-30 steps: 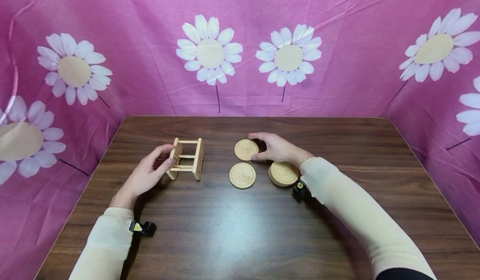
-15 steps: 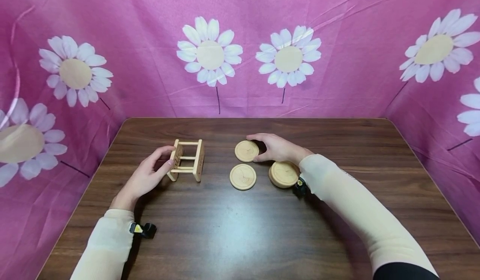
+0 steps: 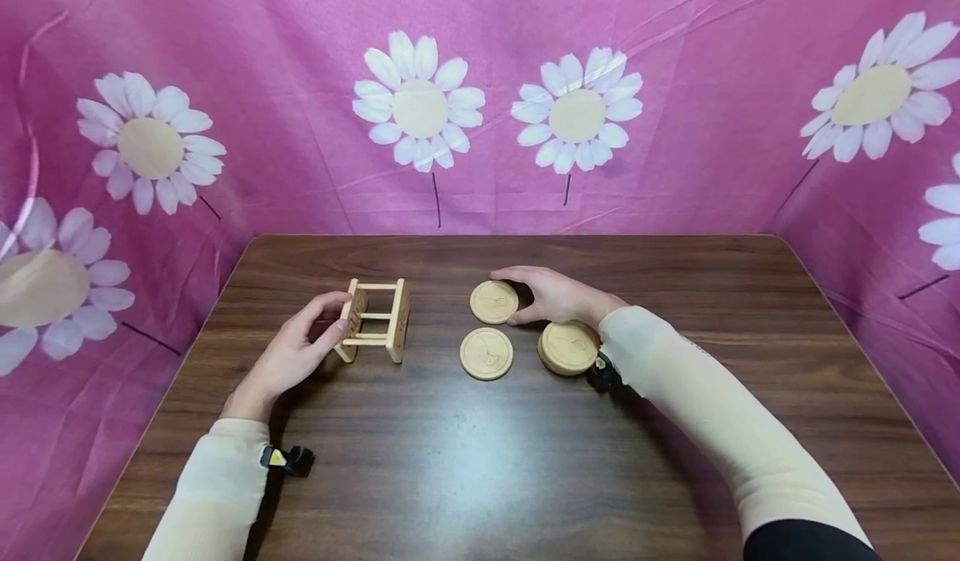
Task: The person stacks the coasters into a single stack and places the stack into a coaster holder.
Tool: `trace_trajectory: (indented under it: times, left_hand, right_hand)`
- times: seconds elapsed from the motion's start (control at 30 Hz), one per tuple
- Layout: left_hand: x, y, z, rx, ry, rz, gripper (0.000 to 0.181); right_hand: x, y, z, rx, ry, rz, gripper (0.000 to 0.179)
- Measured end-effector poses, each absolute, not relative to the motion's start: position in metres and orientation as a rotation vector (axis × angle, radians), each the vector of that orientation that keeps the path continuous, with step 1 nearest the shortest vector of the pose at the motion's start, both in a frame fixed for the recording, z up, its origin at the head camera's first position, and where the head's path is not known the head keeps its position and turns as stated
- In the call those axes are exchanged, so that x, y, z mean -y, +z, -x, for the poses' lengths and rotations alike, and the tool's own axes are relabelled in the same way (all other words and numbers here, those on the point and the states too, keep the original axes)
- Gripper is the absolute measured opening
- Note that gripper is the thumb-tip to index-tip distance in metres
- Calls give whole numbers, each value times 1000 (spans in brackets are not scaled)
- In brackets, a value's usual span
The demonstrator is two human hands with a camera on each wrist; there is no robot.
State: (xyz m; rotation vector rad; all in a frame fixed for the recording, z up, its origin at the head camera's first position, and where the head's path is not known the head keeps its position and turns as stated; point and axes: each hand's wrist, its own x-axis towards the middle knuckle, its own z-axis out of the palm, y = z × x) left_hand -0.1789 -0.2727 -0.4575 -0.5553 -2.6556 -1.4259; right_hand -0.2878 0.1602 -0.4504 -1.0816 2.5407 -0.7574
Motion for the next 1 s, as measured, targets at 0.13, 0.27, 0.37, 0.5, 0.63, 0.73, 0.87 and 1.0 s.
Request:
trace_trajectory:
  times: [0.13,0.27,0.37,0.5,0.63,0.73,0.87,1.0]
  left_hand:
    - [273,-458,179,2657,-1427,552,38]
    - [273,-458,180,2656,-1421,555,38]
    - [273,-458,181,2654,-1421,561,38]
    - [273,-459,180,2650,-1432,557,38]
    - [273,-460,180,2649,-1436,556,38]
    - [274,-460,180,2649,-1438,558,38]
    - [274,-459,180,2650,-1441,561,37]
    - [274,-459,180,2647,-1442,563,37]
  right_hand:
    - [-159,-449,288,-2544,-758,1099,78]
    - [-160,-449,288,-2549,-771,1115,76]
    - [-160,-449,289,-2547,-767,1117,77]
    - [-159,-450,289,-2532,-759,1115,80]
    - [-158,-450,289,-2522,-766,1131,80]
    - [-158,-450,288,-2522,-770,1150,79]
    - [-158,-450,288,-2523,-779,1174,76]
    - [-158,-449,290,-2535,-784,1191,75]
